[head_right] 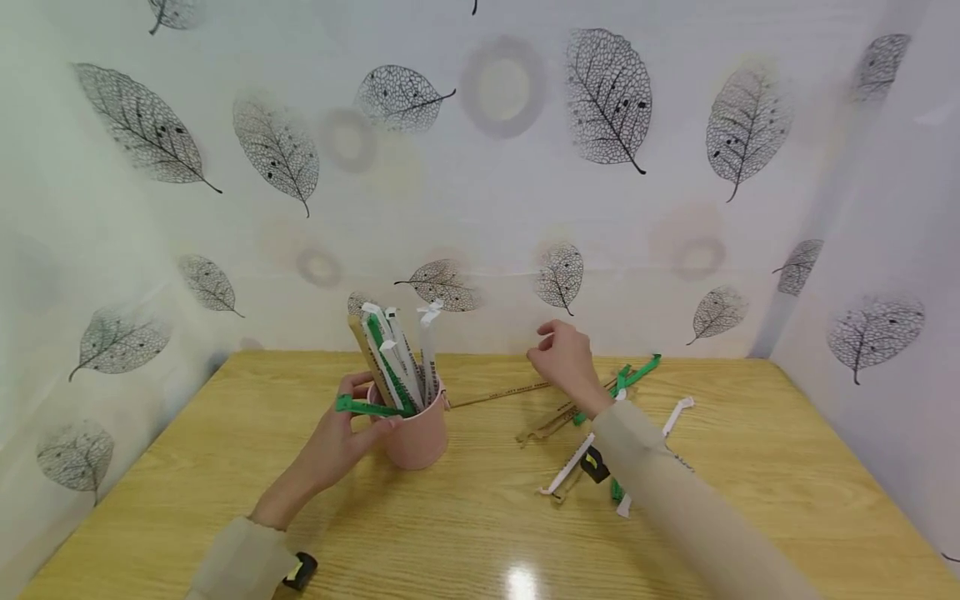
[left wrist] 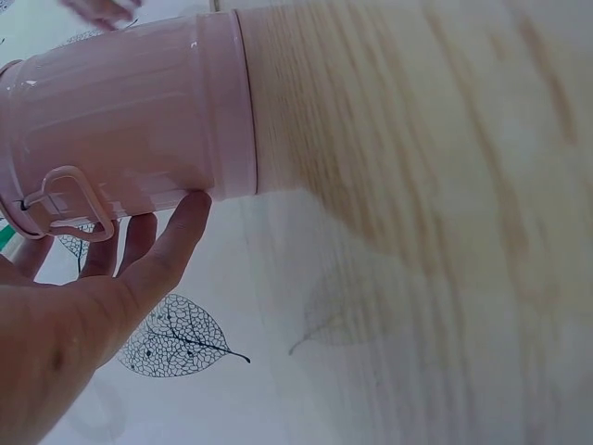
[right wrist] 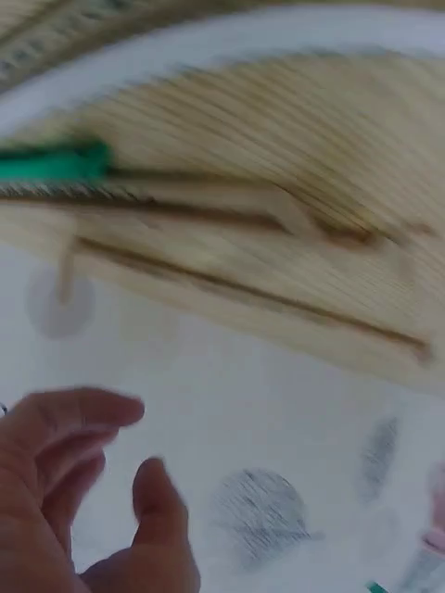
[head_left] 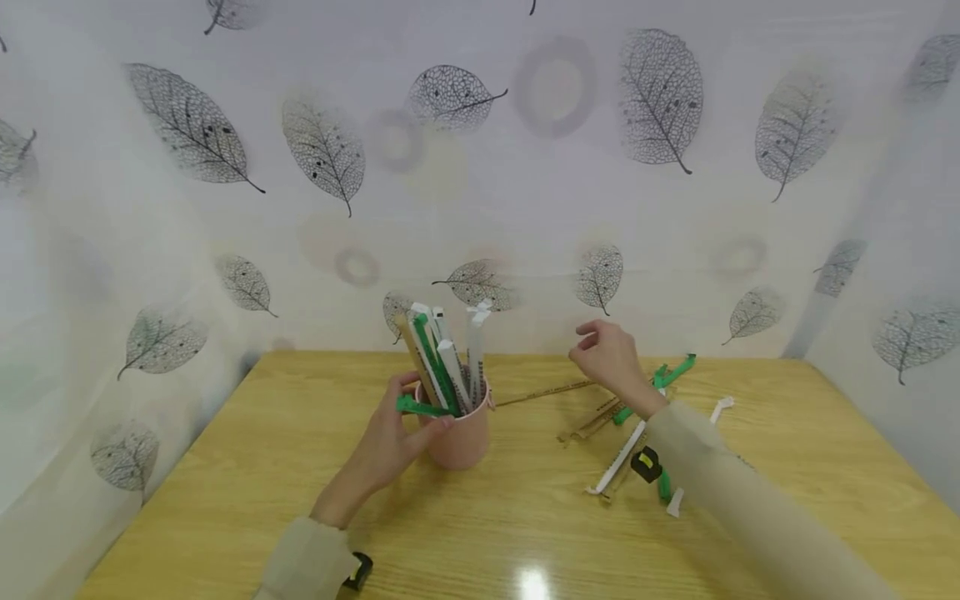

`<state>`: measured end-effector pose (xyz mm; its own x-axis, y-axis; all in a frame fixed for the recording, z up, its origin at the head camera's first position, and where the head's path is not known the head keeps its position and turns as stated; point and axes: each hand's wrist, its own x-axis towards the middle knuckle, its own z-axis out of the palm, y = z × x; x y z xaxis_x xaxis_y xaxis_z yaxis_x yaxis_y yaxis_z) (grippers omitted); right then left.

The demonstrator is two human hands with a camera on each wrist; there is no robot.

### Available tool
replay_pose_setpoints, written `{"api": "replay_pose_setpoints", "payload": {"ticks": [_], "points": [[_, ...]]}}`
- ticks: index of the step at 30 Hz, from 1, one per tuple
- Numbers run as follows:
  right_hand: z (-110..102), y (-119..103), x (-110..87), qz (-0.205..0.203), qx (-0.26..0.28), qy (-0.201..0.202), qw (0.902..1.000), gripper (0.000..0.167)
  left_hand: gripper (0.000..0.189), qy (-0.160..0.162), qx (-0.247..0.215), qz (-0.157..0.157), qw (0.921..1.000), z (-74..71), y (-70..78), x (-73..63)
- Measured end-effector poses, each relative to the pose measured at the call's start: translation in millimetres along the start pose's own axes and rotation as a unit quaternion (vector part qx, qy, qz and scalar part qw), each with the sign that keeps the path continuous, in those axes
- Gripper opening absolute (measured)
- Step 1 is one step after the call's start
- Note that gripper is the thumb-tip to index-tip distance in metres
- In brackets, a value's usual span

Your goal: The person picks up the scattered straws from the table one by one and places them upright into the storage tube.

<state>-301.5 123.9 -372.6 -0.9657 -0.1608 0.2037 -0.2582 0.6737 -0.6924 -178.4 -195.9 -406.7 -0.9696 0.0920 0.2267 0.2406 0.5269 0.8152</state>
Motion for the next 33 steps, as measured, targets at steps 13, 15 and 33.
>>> {"api": "replay_pose_setpoints", "payload": {"ticks": [13,15,33], "points": [[-2.8,49.9,17.9,0.054,-0.117,-0.124,0.9839,0.049,0.071,-0.003,-0.004,0.012,0.9999,-3.2,-2.9,-1.1],[-1.1,52.1,20.3,0.063,-0.131,-0.131,0.9806,0.044,0.07,-0.004,-0.006,0.017,0.9998,-3.3,-3.5,-0.5],[-26.5,60.1,13.1,0.036,0.156,-0.028,0.9867,0.038,0.074,0.0,0.005,0.027,0.9996,-2.4,-4.8,-1.3]]}}
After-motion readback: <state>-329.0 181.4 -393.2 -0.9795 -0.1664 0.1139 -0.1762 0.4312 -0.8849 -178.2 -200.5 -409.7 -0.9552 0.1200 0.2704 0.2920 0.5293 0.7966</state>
